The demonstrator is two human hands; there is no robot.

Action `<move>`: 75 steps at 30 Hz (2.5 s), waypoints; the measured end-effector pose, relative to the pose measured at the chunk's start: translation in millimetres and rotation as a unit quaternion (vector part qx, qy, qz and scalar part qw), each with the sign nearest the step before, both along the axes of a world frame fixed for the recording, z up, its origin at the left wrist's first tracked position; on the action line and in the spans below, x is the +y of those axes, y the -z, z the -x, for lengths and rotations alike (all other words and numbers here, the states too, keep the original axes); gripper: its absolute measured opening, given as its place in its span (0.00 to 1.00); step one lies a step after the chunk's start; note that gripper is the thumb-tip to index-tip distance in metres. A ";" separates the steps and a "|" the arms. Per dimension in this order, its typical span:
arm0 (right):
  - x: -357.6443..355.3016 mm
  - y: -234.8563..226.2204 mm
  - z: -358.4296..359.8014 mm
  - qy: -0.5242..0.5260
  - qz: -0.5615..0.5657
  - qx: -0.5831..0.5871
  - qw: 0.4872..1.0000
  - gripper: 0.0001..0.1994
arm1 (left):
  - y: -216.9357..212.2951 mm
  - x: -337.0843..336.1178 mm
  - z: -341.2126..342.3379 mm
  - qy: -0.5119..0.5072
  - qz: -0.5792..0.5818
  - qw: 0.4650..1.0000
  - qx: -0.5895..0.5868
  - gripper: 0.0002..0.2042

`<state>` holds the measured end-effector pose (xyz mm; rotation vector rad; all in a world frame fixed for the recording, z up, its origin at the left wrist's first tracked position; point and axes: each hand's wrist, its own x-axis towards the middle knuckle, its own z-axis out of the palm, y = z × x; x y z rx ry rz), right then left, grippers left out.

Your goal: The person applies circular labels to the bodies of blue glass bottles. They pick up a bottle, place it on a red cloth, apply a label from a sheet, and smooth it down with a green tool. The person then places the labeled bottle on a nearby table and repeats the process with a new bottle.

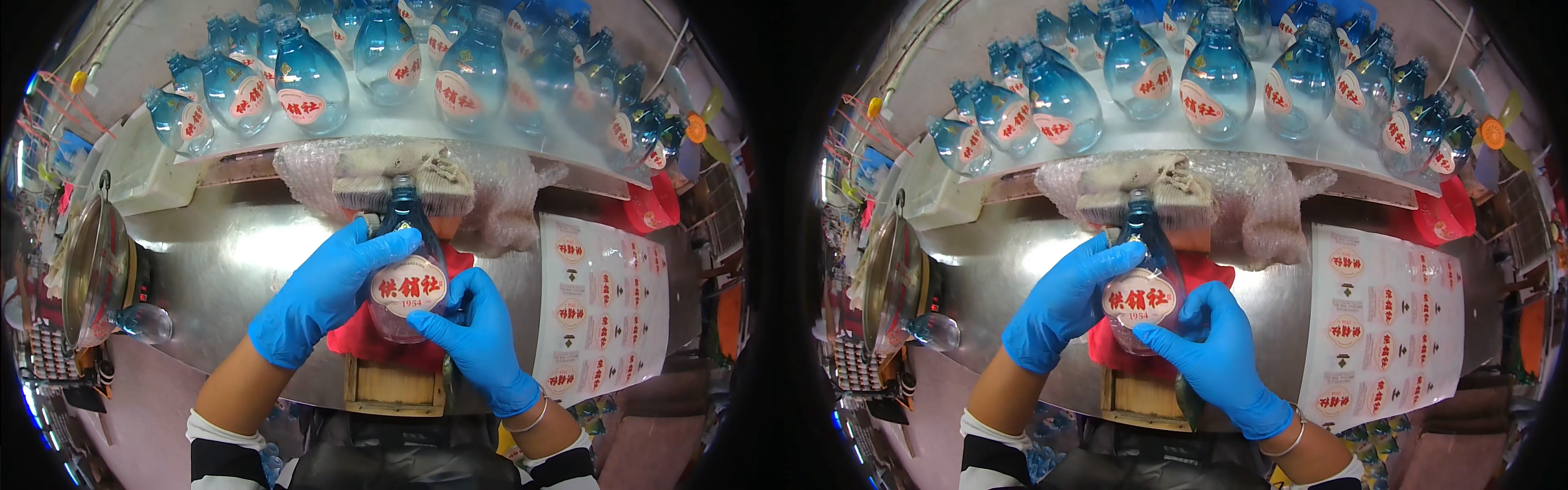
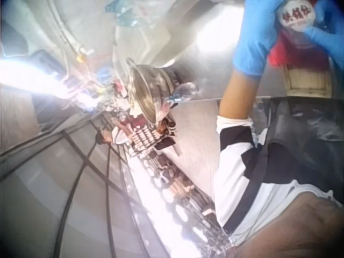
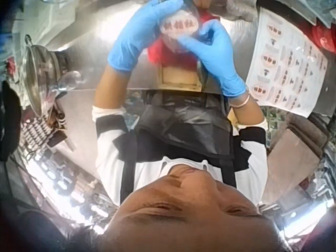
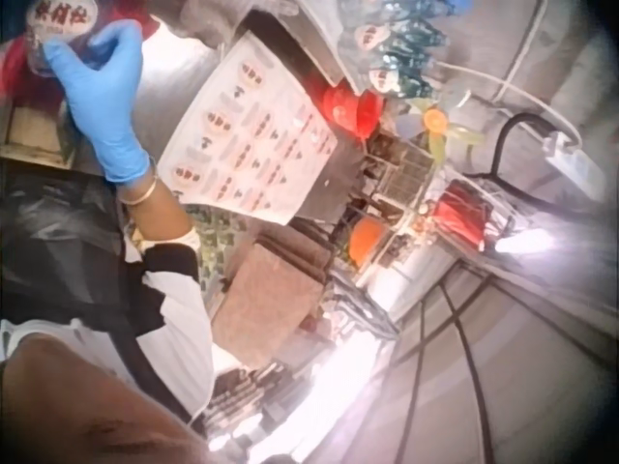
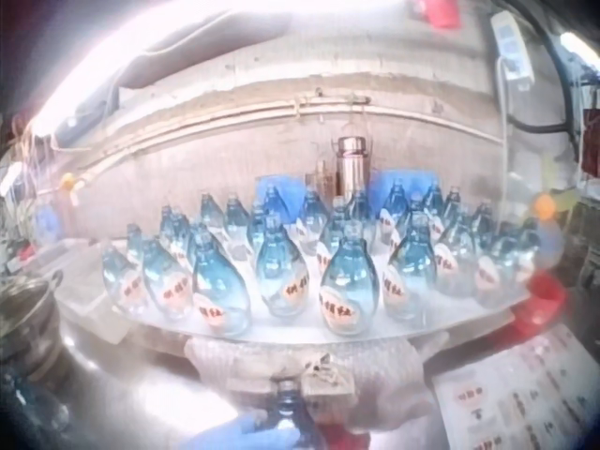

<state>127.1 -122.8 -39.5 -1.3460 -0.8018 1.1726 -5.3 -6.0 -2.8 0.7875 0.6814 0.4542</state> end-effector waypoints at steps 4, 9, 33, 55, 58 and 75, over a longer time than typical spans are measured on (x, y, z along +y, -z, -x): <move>-1.6 1.5 -0.4 0.002 -0.020 -0.022 1.000 0.21 | 5.0 0.2 1.2 0.004 -0.015 1.000 -0.003 0.14; -3.1 -4.8 -12.3 -0.023 0.020 0.072 0.997 0.13 | 28.1 -3.7 14.7 -0.030 -0.097 0.994 -0.031 0.24; -3.2 -7.2 -11.4 -0.026 0.056 0.079 0.995 0.15 | 32.3 -19.6 24.4 -0.006 -0.227 0.974 -0.011 0.29; -1.8 7.6 -15.5 -0.054 -0.029 0.098 0.993 0.12 | 34.1 -37.9 31.9 -0.004 -0.201 0.977 -0.071 0.45; -1.4 2.5 -22.0 -0.081 0.013 0.084 0.993 0.10 | 35.8 -37.3 32.3 0.000 -0.200 0.977 -0.073 0.45; -40.5 4.1 25.9 0.218 -0.055 -0.025 0.974 0.08 | 31.9 -42.4 31.6 -0.010 -0.209 0.977 -0.033 0.42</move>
